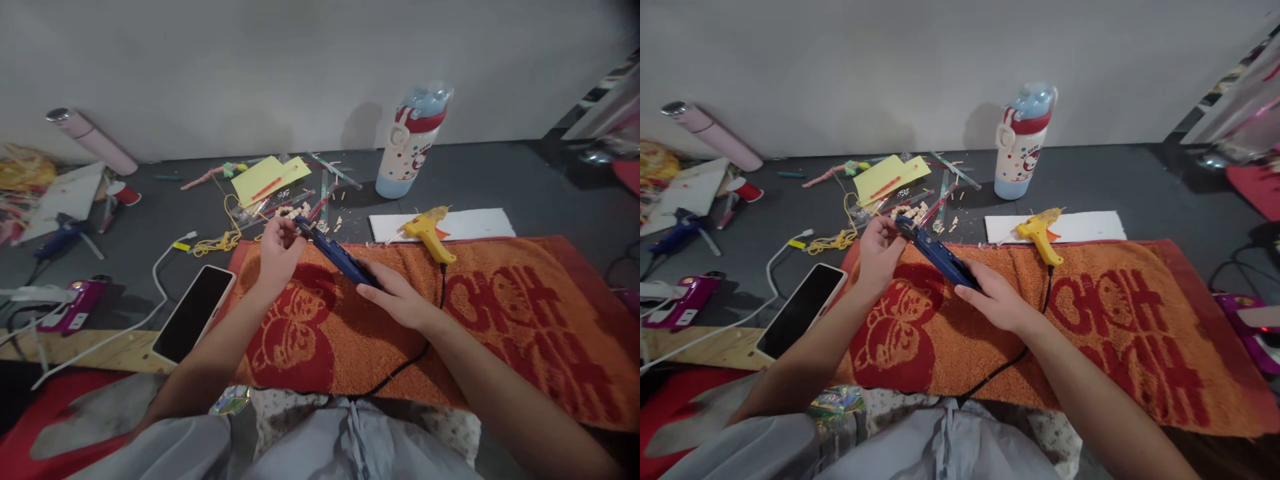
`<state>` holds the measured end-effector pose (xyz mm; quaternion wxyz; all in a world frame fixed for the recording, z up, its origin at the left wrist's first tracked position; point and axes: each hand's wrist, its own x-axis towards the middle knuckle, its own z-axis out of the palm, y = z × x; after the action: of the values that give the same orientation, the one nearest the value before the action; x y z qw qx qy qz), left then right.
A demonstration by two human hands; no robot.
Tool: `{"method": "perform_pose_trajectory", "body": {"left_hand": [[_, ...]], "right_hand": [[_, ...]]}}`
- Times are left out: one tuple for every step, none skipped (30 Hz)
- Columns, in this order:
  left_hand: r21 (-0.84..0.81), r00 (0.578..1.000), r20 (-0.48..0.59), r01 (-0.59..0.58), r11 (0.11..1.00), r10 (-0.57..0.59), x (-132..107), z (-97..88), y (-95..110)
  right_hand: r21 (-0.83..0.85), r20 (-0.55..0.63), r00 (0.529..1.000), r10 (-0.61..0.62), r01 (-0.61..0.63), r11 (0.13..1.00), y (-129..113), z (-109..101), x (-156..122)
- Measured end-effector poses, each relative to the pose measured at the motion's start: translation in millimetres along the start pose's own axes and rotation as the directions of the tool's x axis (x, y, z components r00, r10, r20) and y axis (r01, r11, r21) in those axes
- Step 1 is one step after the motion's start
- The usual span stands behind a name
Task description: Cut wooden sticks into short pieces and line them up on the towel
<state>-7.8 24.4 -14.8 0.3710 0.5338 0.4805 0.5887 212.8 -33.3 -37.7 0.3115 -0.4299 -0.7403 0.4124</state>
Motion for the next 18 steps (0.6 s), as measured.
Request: {"method": "perform_pose_trajectory", "body": {"left_hand": [[0.007, 1.0, 0.003, 0.001, 1.0, -0.001, -0.2, 0.1, 0.1], [0.016, 1.0, 0.006, 0.002, 1.0, -0.002, -0.5, 0.3, 0.1], [0.024, 1.0, 0.008, 0.002, 1.0, -0.002, -0.8, 0.5, 0.1], [0.03, 1.0, 0.011, 0.001, 1.0, -0.002, -1.2, 0.9, 0.1], [0.033, 1.0, 0.015, 0.001, 0.999, -0.001, -1.6, 1.2, 0.0], [0.034, 1.0, 0.019, 0.001, 0.999, -0.001, -2.0, 1.6, -0.2], [0.032, 1.0, 0.025, 0.003, 0.999, -0.004, -2.3, 2.0, -0.5], [0.028, 1.0, 0.029, 0.007, 1.0, -0.008, -2.5, 2.3, -0.8], [0.023, 0.999, 0.031, 0.011, 1.0, -0.012, -2.7, 2.5, -1.1], [0.019, 0.999, 0.031, 0.015, 1.0, -0.015, -2.7, 2.7, -1.4], [0.014, 0.999, 0.029, 0.016, 1.0, -0.017, -2.7, 2.8, -1.8], [0.01, 0.999, 0.029, 0.016, 1.0, -0.016, -2.7, 2.8, -2.1], [0.005, 0.999, 0.028, 0.014, 1.0, -0.014, -2.6, 2.8, -2.5], [0.0, 1.0, 0.028, 0.012, 1.0, -0.012, -2.5, 2.9, -3.0], [-0.006, 1.0, 0.029, 0.01, 1.0, -0.01, -2.5, 2.9, -3.7], [-0.01, 1.0, 0.029, 0.012, 1.0, -0.012, -2.4, 3.0, -4.4], [-0.014, 0.999, 0.029, 0.017, 1.0, -0.017, -2.2, 3.1, -5.1], [-0.015, 0.999, 0.031, 0.026, 1.0, -0.025, -2.1, 3.0, -5.8]], "right_hand": [[0.004, 0.004, 1.0, -0.005, 0.005, 1.0, 0.1, -0.4, 0.0], [0.007, 0.007, 1.0, -0.009, 0.009, 1.0, 0.3, -0.7, 0.0], [0.01, 0.009, 1.0, -0.011, 0.011, 1.0, 0.6, -0.9, -0.2], [0.014, 0.012, 1.0, -0.011, 0.011, 1.0, 0.9, -1.0, -0.3], [0.02, 0.012, 1.0, -0.011, 0.011, 1.0, 1.3, -0.8, -0.6], [0.026, 0.012, 1.0, -0.01, 0.009, 1.0, 1.7, -0.4, -0.9], [0.032, 0.011, 1.0, -0.007, 0.007, 0.999, 2.2, 0.0, -1.2], [0.035, 0.008, 1.0, -0.004, 0.004, 0.999, 2.6, 0.5, -1.4], [0.035, 0.003, 1.0, -0.001, 0.0, 0.999, 2.8, 0.9, -1.6], [0.031, 0.0, 1.0, 0.003, -0.003, 1.0, 2.9, 1.1, -1.6], [0.024, -0.003, 1.0, 0.008, -0.008, 1.0, 2.8, 1.2, -1.5], [0.016, -0.003, 1.0, 0.011, -0.011, 1.0, 2.6, 1.0, -1.3], [0.008, 0.0, 1.0, 0.013, -0.013, 1.0, 2.1, 0.6, -1.1], [0.002, 0.006, 1.0, 0.014, -0.014, 1.0, 1.4, 0.0, -0.9], [-0.002, 0.01, 1.0, 0.015, -0.015, 1.0, 0.6, -0.6, -0.6], [-0.005, 0.014, 1.0, 0.017, -0.017, 1.0, -0.2, -1.1, -0.4], [-0.005, 0.016, 1.0, 0.019, -0.019, 1.0, -1.0, -1.5, -0.3], [-0.004, 0.014, 1.0, 0.021, -0.021, 1.0, -1.6, -1.7, -0.2]]}}
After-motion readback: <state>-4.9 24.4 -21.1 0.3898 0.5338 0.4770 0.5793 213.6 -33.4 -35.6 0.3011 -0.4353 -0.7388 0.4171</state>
